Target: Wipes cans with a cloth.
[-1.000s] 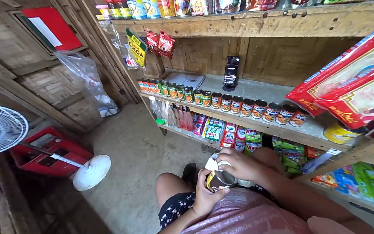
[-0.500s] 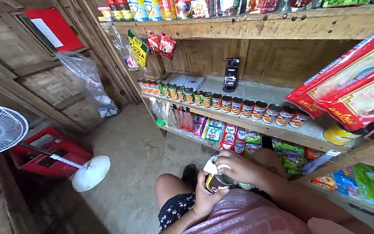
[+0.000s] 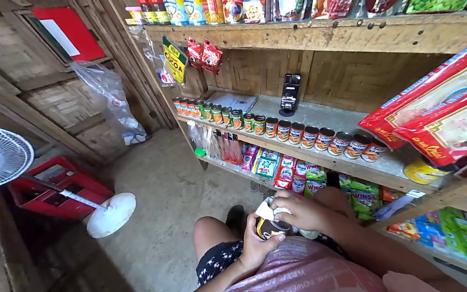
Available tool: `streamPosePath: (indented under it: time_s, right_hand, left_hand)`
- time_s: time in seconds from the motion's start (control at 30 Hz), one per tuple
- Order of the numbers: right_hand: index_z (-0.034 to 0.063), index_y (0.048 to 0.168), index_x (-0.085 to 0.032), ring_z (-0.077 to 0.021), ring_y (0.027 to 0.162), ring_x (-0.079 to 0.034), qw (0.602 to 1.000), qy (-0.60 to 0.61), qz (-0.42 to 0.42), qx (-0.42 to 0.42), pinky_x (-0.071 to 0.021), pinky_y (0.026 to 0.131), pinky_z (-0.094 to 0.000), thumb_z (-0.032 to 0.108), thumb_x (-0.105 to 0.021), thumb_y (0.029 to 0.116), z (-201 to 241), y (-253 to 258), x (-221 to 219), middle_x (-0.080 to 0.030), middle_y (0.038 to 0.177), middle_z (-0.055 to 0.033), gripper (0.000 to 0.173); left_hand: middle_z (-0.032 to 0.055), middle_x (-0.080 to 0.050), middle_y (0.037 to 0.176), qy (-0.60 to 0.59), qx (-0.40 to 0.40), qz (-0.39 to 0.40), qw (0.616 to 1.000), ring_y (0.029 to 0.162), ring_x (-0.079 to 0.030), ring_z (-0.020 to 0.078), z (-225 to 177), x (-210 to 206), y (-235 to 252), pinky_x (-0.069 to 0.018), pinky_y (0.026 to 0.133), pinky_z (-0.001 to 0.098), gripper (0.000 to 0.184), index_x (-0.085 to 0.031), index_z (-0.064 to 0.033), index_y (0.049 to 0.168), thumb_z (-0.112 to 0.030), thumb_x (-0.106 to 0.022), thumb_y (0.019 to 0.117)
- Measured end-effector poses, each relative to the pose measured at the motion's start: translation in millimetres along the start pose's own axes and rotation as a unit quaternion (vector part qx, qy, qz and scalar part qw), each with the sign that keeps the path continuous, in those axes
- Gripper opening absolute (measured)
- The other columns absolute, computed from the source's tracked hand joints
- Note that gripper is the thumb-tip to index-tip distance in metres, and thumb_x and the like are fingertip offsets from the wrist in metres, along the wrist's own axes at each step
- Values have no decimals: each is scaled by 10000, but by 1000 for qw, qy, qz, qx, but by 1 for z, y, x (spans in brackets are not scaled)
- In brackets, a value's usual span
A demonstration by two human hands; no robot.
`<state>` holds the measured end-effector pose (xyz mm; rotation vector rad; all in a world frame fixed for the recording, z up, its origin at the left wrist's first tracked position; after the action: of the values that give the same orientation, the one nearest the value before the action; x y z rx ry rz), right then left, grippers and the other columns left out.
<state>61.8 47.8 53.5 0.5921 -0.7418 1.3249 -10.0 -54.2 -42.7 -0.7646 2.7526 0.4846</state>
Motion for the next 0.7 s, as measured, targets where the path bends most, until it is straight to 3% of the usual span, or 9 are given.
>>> streamPosePath:
  time_s: [0.13,0.3,0.4,0.5,0.6,0.7]
  right_hand:
    - [34,1204,-684,-340,1195,-594,998,-28,-31,-42,-477,1052,-485,287,-584,1035,-17,1,0,-625,1238,-207,320]
    - [13,1122,-710,-340,1126,-618,997,-8,52,60,-498,998,-512,222,-631,1003,-23,-12,6,-656,1147,-202,252]
    - [33,1068,-727,-272,1130,-627,993,21,-58,104,-520,987,-444,256,-638,997,-10,-11,35,-674,1136,-168,251]
    - [109,1087,-753,-229,1172,-607,979,6,-120,162,-505,1019,-411,361,-632,1009,10,-10,44,-679,1179,-114,290]
    - [144,1112,-772,-275,1195,-615,972,-26,-54,226,-503,1037,-466,341,-613,1021,29,-7,25,-685,1227,-108,269]
    - [156,1095,-777,-264,1158,-626,963,-30,-41,264,-522,1002,-438,296,-607,1027,34,-8,19,-689,1196,-106,230]
  left_hand:
    - [115,-656,1222,31,-4,-7,999,1093,-680,148,-2,4,1,-590,958,332,807,-498,28,1301,-127,-938,642]
    - [146,-656,1222,42,36,-15,998,1111,-672,181,0,9,4,-580,969,347,840,-479,55,1349,-133,-930,665]
    - [131,-662,1207,29,39,-2,999,1096,-681,169,-1,6,6,-587,959,338,819,-474,47,1347,-139,-920,685]
    - [92,-674,1205,4,35,43,998,1102,-679,141,-5,-4,7,-575,979,334,778,-473,42,1327,-135,-908,707]
    - [93,-701,1198,-16,78,94,992,1091,-695,137,-9,-8,10,-577,990,347,885,-424,82,1390,-192,-919,710]
    - [10,-705,1196,-28,130,179,975,1093,-675,75,-13,-14,15,-553,998,308,856,-465,38,1378,-251,-918,712]
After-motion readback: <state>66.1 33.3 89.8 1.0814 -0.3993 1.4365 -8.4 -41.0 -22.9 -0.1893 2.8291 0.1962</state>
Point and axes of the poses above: each hand's wrist, its own y-axis towards the middle knuckle, its own x-axis out of the back of the hand, z = x × y, the point moved 9 cm from there along y, towards the middle knuckle
